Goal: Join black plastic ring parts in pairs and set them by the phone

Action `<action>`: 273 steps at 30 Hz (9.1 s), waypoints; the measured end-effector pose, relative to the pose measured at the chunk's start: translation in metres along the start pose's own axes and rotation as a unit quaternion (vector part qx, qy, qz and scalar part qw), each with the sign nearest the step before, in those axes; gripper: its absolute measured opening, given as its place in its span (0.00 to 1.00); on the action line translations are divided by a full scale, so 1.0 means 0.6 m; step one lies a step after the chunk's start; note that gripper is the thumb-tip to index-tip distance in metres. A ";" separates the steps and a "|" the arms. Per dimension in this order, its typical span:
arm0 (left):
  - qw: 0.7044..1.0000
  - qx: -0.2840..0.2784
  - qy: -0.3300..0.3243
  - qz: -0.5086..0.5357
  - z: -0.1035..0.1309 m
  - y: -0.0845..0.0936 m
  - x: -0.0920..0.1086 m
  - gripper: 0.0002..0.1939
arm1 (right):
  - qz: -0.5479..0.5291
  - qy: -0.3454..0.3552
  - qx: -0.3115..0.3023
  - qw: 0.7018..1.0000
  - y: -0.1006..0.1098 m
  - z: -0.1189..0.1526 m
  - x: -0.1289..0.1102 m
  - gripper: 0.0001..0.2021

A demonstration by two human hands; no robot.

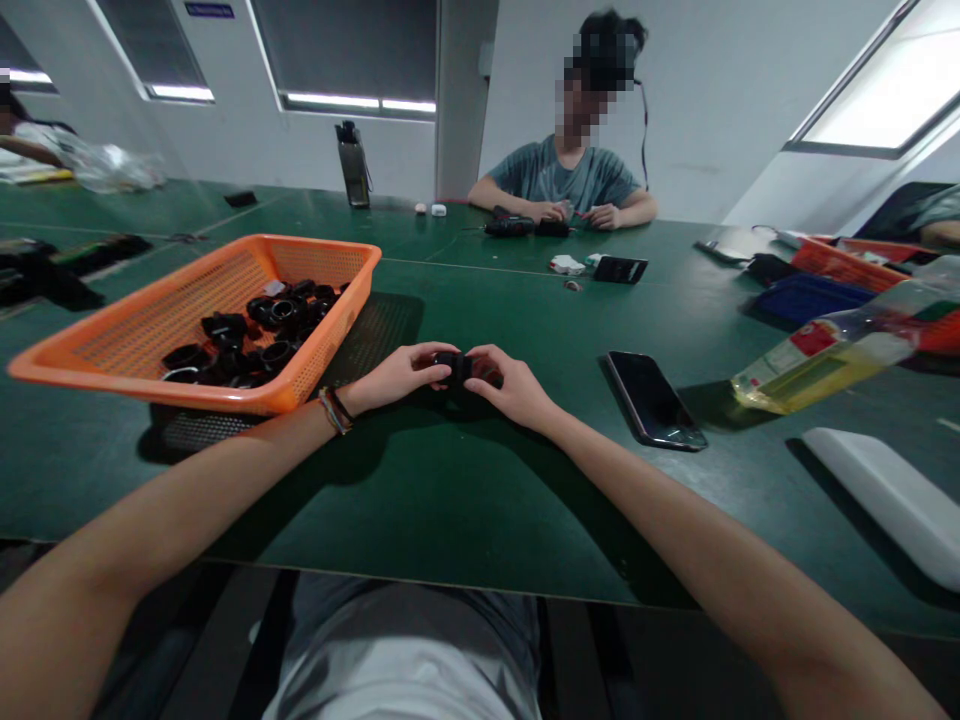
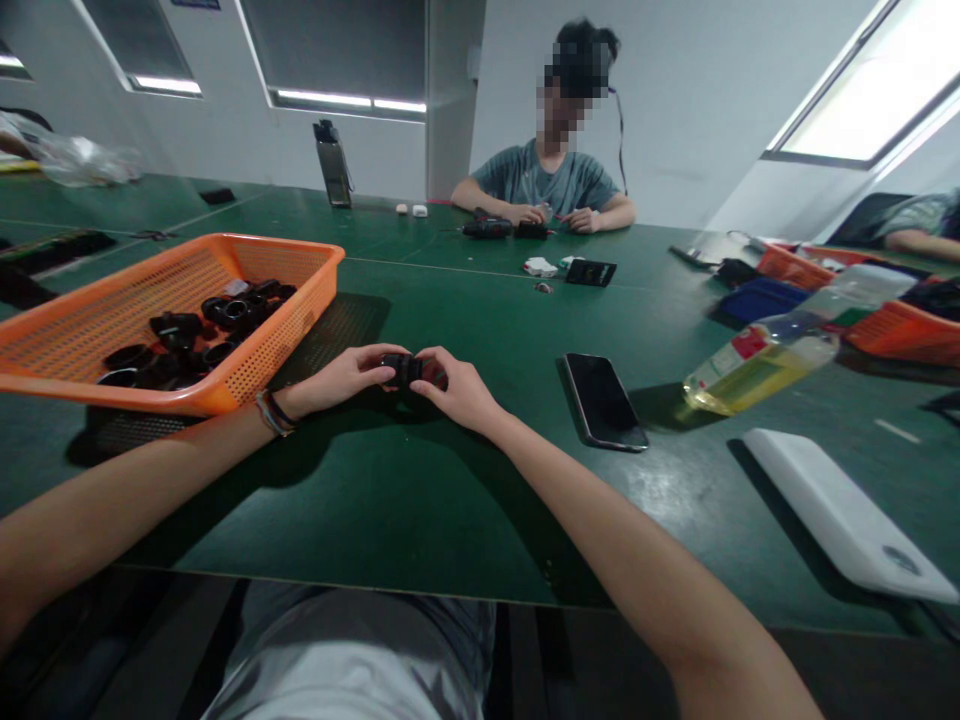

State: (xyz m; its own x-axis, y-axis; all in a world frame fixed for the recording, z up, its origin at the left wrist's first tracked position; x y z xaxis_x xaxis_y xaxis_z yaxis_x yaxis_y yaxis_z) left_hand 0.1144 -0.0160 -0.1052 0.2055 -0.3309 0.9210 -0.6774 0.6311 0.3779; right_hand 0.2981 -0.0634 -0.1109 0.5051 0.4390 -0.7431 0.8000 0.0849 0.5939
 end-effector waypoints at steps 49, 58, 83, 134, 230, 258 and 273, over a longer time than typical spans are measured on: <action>1.000 -0.009 -0.007 -0.012 0.002 -0.003 0.006 0.24 | 0.034 -0.031 -0.009 0.999 -0.003 -0.002 0.003 0.09; 1.000 -0.011 -0.007 -0.003 0.001 -0.003 0.005 0.23 | 0.042 -0.036 -0.011 0.998 -0.004 -0.003 0.005 0.09; 1.000 -0.005 -0.013 -0.013 -0.001 0.000 -0.001 0.22 | -0.035 0.005 -0.020 0.999 -0.002 0.002 0.003 0.15; 1.000 -0.008 -0.015 -0.020 0.000 -0.001 0.000 0.22 | 0.014 -0.011 -0.024 1.000 -0.001 0.001 -0.002 0.11; 1.000 -0.001 -0.003 0.025 0.001 0.000 0.002 0.23 | 0.023 -0.005 -0.015 1.000 -0.001 0.001 -0.004 0.14; 0.999 -0.008 -0.015 0.027 -0.001 -0.001 0.000 0.23 | 0.027 -0.011 -0.013 0.999 -0.003 0.001 -0.002 0.12; 1.000 -0.008 -0.014 0.009 -0.001 0.000 0.000 0.23 | 0.042 -0.025 -0.010 0.999 -0.004 -0.001 -0.001 0.11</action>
State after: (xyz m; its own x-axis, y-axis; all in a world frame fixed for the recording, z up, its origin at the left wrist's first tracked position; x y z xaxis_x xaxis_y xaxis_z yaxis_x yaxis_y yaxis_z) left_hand 0.1148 -0.0160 -0.1050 0.1735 -0.3381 0.9250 -0.6700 0.6478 0.3625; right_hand 0.2956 -0.0634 -0.1117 0.5867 0.4007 -0.7038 0.7469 0.0681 0.6614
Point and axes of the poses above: each hand's wrist, its own z-axis away from the middle knuckle, its own y-axis out of the back of the hand, x = y × z, the point moved 1 cm from there along -z, towards the middle knuckle, and after that the axes turned 3 degrees about -x, right-handed, at the moved point
